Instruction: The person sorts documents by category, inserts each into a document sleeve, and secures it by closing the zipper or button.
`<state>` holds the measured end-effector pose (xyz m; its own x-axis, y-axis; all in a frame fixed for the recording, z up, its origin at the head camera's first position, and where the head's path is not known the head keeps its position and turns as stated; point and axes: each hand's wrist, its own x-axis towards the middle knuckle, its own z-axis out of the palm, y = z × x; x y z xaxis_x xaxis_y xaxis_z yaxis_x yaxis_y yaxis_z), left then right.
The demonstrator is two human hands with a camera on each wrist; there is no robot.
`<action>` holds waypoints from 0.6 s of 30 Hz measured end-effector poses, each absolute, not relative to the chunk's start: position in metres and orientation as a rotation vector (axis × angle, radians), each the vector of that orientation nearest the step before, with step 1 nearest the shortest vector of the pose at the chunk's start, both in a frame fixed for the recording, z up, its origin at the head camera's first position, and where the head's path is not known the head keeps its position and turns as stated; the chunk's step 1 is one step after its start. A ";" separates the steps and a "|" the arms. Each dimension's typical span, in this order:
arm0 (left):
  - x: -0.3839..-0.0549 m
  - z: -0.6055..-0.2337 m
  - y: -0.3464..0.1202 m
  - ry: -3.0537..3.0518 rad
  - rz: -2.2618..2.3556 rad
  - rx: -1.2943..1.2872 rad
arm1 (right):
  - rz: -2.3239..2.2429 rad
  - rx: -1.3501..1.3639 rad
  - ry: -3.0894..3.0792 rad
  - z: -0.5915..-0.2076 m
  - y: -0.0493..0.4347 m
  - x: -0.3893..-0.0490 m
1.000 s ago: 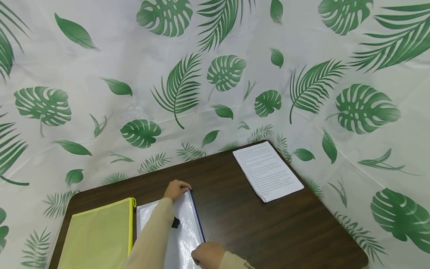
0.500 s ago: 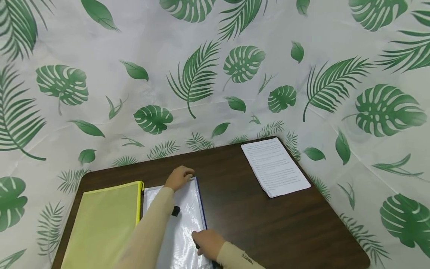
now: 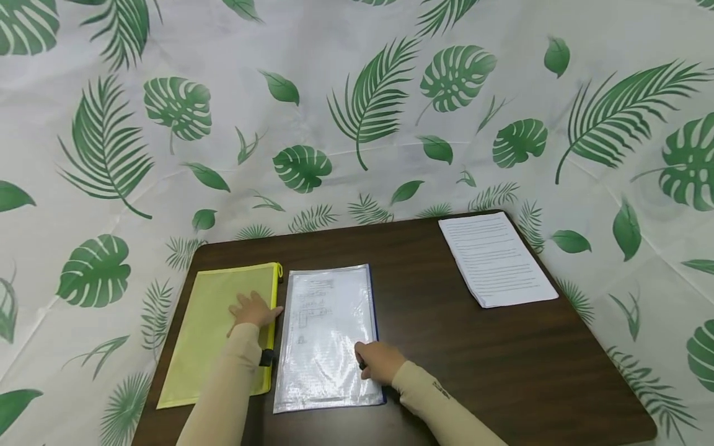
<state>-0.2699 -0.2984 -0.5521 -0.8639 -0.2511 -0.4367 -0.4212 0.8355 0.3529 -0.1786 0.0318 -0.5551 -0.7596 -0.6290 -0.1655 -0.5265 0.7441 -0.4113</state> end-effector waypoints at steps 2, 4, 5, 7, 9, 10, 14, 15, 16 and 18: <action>-0.275 -0.556 -0.295 2.695 0.593 -0.397 | -0.501 -0.886 2.654 -0.553 0.039 -0.183; -0.281 -0.558 -0.293 2.740 0.556 -0.306 | -0.505 -0.879 2.654 -0.553 0.044 -0.187; -0.283 -0.557 -0.293 2.755 0.544 -0.266 | -0.505 -0.875 2.654 -0.553 0.047 -0.189; -0.287 -0.556 -0.294 2.757 0.548 -0.196 | -0.501 -0.867 2.652 -0.552 0.051 -0.192; -0.289 -0.552 -0.295 2.735 0.587 -0.166 | -0.488 -0.863 2.660 -0.553 0.056 -0.195; -0.289 -0.551 -0.296 2.737 0.599 -0.147 | -0.474 -0.864 2.671 -0.554 0.058 -0.197; -0.284 -0.549 -0.298 2.752 0.600 -0.098 | -0.401 -0.826 2.695 -0.555 0.065 -0.200; -0.281 -0.548 -0.298 2.749 0.585 -0.094 | -0.381 -0.823 2.695 -0.554 0.065 -0.200; -0.276 -0.548 -0.299 2.738 0.567 -0.103 | -0.364 -0.824 2.690 -0.554 0.063 -0.200; -0.265 -0.547 -0.302 2.709 0.545 -0.146 | -0.335 -0.846 2.676 -0.552 0.057 -0.200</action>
